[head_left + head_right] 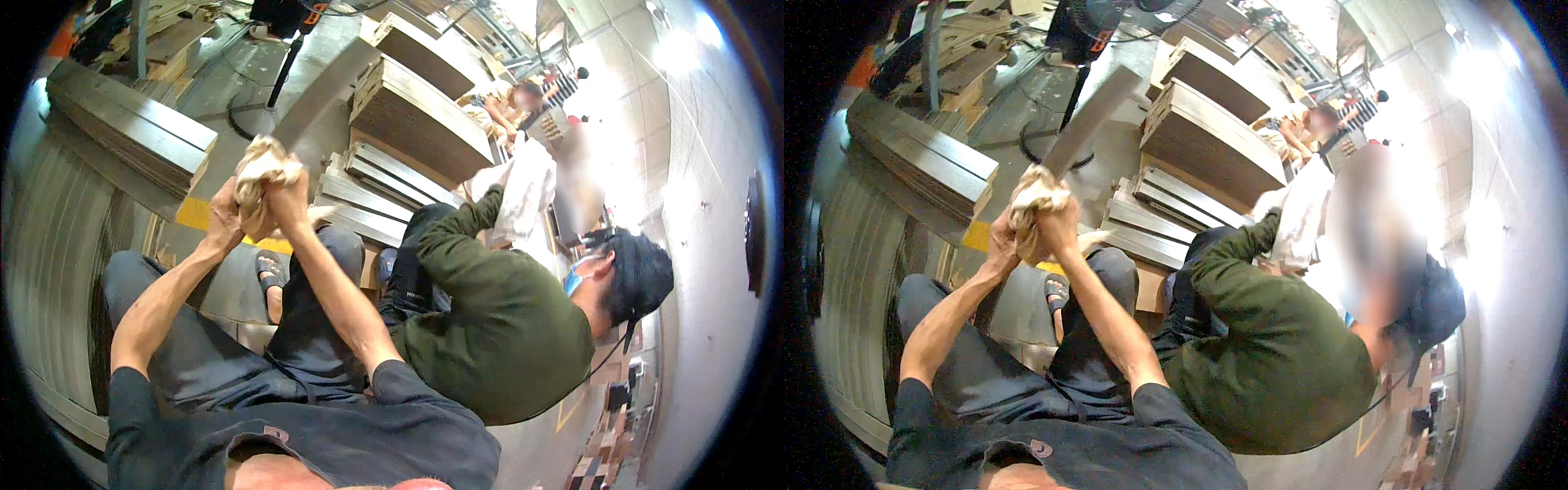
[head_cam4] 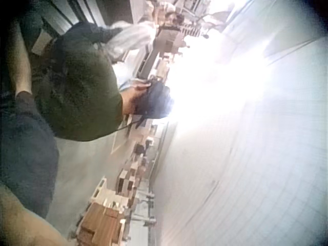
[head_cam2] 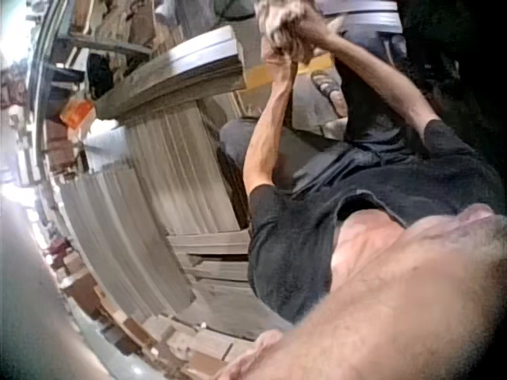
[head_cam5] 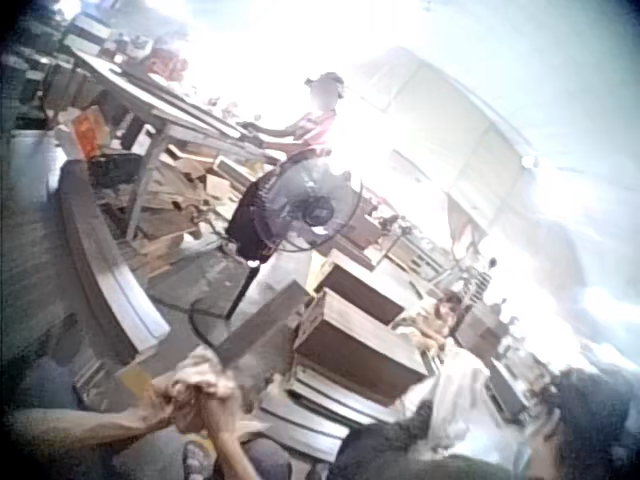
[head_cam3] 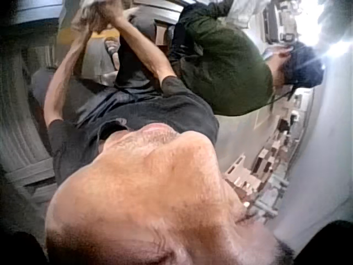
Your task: The person wipes long grey strips with a cloth while sitting next to a stack of panels in a workshop.
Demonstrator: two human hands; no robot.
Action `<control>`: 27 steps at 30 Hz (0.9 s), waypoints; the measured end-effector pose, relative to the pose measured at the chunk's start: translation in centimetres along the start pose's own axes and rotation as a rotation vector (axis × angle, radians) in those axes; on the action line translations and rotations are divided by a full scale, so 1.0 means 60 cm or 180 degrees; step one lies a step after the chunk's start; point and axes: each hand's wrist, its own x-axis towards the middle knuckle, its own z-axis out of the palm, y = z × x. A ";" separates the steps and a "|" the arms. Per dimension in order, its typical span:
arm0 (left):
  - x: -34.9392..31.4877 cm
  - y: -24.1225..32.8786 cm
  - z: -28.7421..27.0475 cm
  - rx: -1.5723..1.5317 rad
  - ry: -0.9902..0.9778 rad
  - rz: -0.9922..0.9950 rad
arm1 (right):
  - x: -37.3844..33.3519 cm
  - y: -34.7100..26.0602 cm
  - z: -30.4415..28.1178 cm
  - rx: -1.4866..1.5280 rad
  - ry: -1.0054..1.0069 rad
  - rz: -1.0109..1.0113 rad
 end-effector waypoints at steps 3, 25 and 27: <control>-0.001 -0.032 -0.018 0.0285 -0.0234 -0.0480 | -0.026 0.014 -0.001 0.0592 0.0398 0.0258; -0.018 0.048 -0.025 0.1300 -0.1906 -0.0899 | -0.032 0.010 0.004 0.1282 0.0476 0.0018; -0.021 0.055 -0.029 0.1829 -0.1954 -0.0321 | -0.029 0.034 -0.007 0.1720 0.0548 -0.0136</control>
